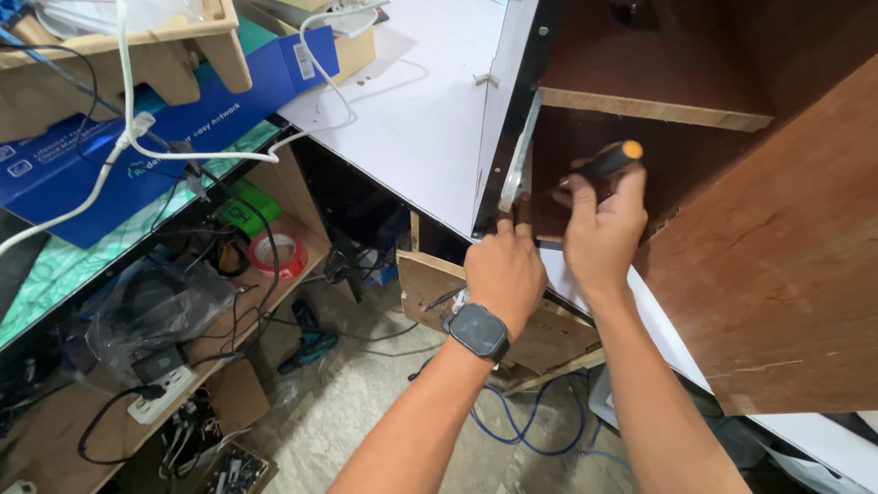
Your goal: The person gathers screws and a screwdriver from a parts tray on the workbench, then works inside an open wooden cabinet, using a screwdriver to secure a power strip and its mounting bracket to the cabinet wall. They drive multiple screws, reposition the strip, and handle pliers and a tape roll while working.
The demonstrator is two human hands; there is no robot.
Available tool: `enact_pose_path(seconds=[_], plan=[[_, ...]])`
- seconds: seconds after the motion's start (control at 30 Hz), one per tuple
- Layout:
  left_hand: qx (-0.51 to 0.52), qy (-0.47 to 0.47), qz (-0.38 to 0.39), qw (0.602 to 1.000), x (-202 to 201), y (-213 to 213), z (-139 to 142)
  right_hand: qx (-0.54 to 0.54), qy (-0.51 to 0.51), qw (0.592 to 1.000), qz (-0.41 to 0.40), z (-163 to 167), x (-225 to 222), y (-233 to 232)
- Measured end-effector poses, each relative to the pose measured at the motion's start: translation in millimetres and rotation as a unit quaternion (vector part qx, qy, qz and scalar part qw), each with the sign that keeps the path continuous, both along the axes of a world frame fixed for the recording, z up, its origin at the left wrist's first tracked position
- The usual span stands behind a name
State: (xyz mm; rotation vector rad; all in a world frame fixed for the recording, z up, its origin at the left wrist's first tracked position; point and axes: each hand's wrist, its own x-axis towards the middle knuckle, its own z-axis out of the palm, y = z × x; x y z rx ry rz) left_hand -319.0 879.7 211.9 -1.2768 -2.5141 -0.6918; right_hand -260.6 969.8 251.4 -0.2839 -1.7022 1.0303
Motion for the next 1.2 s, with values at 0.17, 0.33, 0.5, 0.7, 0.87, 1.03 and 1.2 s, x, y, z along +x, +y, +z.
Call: enact_pose_path(seconds=[0.17,0.33,0.5,0.7,0.87,1.03,1.2], plan=[[0.014,0.003,0.004,1.000,-2,3,-4,-0.066,0.111,0.989,0.072,-7,-27,9],[0.031,0.013,0.016,0.999,0,7,-13,-0.042,0.096,0.992,0.069,-4,-46,13],[0.029,0.023,0.013,0.999,-1,9,-16,-0.004,0.051,0.995,0.080,3,-49,19],[0.014,0.020,0.012,1.000,-1,9,-12,0.021,0.022,0.996,0.078,6,-50,21],[0.011,0.014,0.012,1.000,2,4,-9,0.073,-0.035,0.996,0.029,11,-50,19],[0.024,0.029,0.011,0.999,2,2,-4,0.064,-0.048,0.995,0.055,19,-49,20],[0.011,0.017,0.010,1.000,3,2,-2,0.060,-0.078,0.994,0.054,21,-50,27]])
